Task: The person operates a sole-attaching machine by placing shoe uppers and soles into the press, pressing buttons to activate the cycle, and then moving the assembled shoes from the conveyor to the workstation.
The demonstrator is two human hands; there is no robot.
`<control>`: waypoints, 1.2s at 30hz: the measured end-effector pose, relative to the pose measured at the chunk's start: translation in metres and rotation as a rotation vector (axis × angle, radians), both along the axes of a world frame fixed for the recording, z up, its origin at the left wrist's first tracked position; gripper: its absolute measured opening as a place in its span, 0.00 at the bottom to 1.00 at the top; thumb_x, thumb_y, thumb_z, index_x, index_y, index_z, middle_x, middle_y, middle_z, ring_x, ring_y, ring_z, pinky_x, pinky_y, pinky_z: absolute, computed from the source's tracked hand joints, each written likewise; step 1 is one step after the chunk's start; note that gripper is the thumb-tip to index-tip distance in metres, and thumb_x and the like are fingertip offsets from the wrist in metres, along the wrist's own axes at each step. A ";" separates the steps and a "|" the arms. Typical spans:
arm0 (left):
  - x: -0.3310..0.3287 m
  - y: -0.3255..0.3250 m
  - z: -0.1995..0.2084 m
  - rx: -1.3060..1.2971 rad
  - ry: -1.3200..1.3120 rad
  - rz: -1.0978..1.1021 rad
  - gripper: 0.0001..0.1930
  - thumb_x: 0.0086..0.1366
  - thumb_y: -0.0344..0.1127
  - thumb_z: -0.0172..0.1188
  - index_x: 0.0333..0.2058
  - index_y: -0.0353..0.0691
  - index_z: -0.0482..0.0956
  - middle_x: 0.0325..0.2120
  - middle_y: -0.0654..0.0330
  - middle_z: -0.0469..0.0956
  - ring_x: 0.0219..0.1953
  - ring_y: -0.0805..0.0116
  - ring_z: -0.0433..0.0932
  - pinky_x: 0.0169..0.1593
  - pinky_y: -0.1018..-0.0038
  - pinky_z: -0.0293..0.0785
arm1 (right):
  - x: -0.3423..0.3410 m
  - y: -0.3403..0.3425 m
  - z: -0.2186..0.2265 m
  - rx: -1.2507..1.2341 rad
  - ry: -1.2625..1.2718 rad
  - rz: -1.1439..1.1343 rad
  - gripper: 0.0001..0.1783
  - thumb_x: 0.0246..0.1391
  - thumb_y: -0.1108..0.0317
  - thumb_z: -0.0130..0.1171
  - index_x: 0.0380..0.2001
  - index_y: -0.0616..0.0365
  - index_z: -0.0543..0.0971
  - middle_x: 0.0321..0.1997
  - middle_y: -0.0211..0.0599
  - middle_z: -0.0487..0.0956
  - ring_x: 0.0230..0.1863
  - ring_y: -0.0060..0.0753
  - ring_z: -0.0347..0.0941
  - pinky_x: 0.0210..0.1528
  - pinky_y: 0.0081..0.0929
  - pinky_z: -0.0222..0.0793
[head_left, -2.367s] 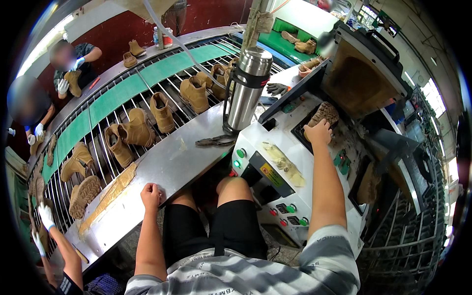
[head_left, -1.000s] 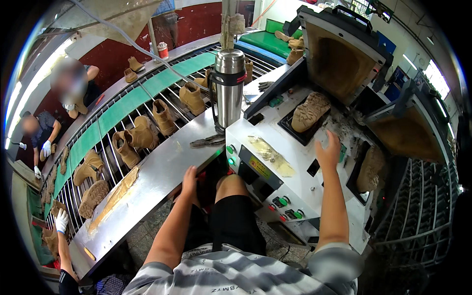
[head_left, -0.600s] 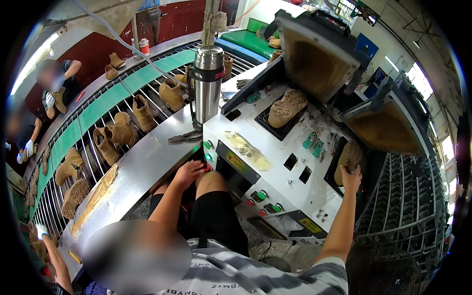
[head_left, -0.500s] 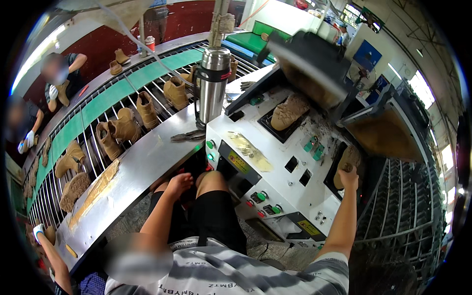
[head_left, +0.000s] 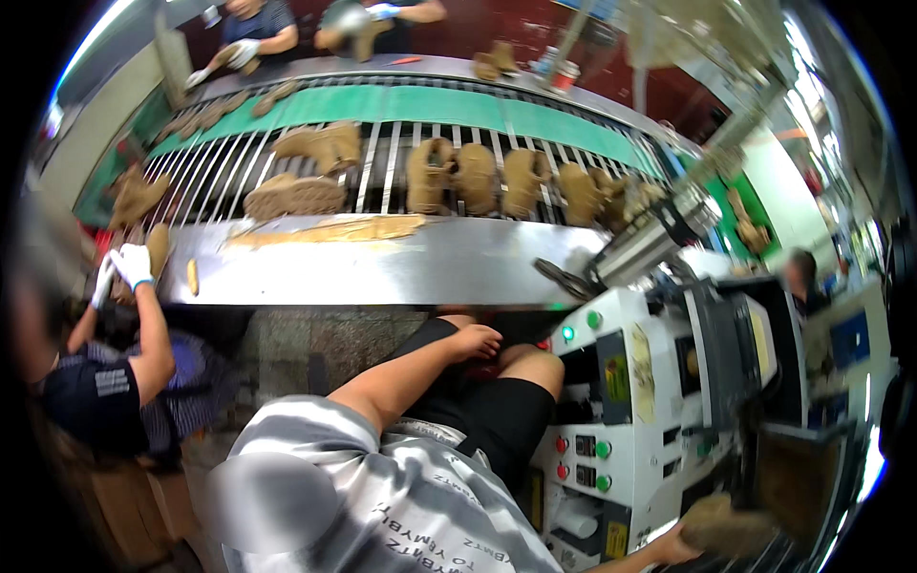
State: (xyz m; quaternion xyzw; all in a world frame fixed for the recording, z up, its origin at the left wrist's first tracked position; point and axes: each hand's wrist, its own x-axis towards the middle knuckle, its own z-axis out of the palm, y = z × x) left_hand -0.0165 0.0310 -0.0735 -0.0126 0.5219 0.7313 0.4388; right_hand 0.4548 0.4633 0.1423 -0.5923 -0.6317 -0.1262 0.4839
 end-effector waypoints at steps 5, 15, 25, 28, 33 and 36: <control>0.026 -0.002 0.007 0.066 0.054 -0.185 0.15 0.66 0.38 0.54 0.47 0.36 0.76 0.40 0.57 0.78 0.39 0.65 0.78 0.39 0.69 0.77 | -0.069 -0.074 -0.025 -0.114 0.401 0.369 0.41 0.45 0.49 0.68 0.54 0.70 0.69 0.50 0.53 0.77 0.51 0.51 0.74 0.54 0.39 0.70; 0.060 -0.010 0.160 0.625 0.437 -0.445 0.40 0.58 0.47 0.65 0.65 0.39 0.58 0.57 0.53 0.69 0.58 0.64 0.68 0.59 0.65 0.66 | -0.220 -0.220 -0.027 -0.368 0.630 1.231 0.33 0.54 0.57 0.61 0.54 0.72 0.67 0.54 0.48 0.72 0.52 0.42 0.71 0.57 0.35 0.65; -0.059 -0.228 0.157 0.685 0.074 0.597 0.42 0.47 0.47 0.66 0.60 0.35 0.63 0.56 0.48 0.70 0.56 0.51 0.71 0.62 0.53 0.65 | -0.343 -0.361 0.028 -0.701 0.315 1.831 0.16 0.50 0.65 0.65 0.37 0.65 0.77 0.29 0.31 0.73 0.29 0.23 0.68 0.34 0.20 0.65; -0.112 -0.283 0.135 0.606 0.180 0.859 0.38 0.52 0.44 0.63 0.59 0.33 0.62 0.56 0.48 0.69 0.57 0.51 0.70 0.62 0.53 0.65 | -0.337 -0.358 -0.011 -0.643 0.067 1.655 0.06 0.46 0.72 0.62 0.28 0.63 0.79 0.22 0.32 0.76 0.24 0.25 0.71 0.31 0.22 0.68; -0.252 -0.329 0.129 0.467 0.390 0.976 0.27 0.56 0.33 0.62 0.53 0.32 0.66 0.48 0.52 0.74 0.50 0.56 0.74 0.55 0.61 0.72 | -0.328 -0.376 -0.075 -0.930 -0.028 1.620 0.02 0.48 0.74 0.62 0.27 0.61 0.80 0.22 0.28 0.76 0.24 0.18 0.72 0.29 0.17 0.68; -0.307 -0.314 0.135 0.103 0.446 1.046 0.27 0.51 0.33 0.67 0.50 0.34 0.69 0.44 0.53 0.76 0.46 0.59 0.76 0.50 0.65 0.73 | -0.359 -0.410 -0.056 -0.921 -0.145 1.794 0.03 0.48 0.75 0.62 0.27 0.63 0.79 0.23 0.32 0.77 0.24 0.21 0.74 0.29 0.18 0.70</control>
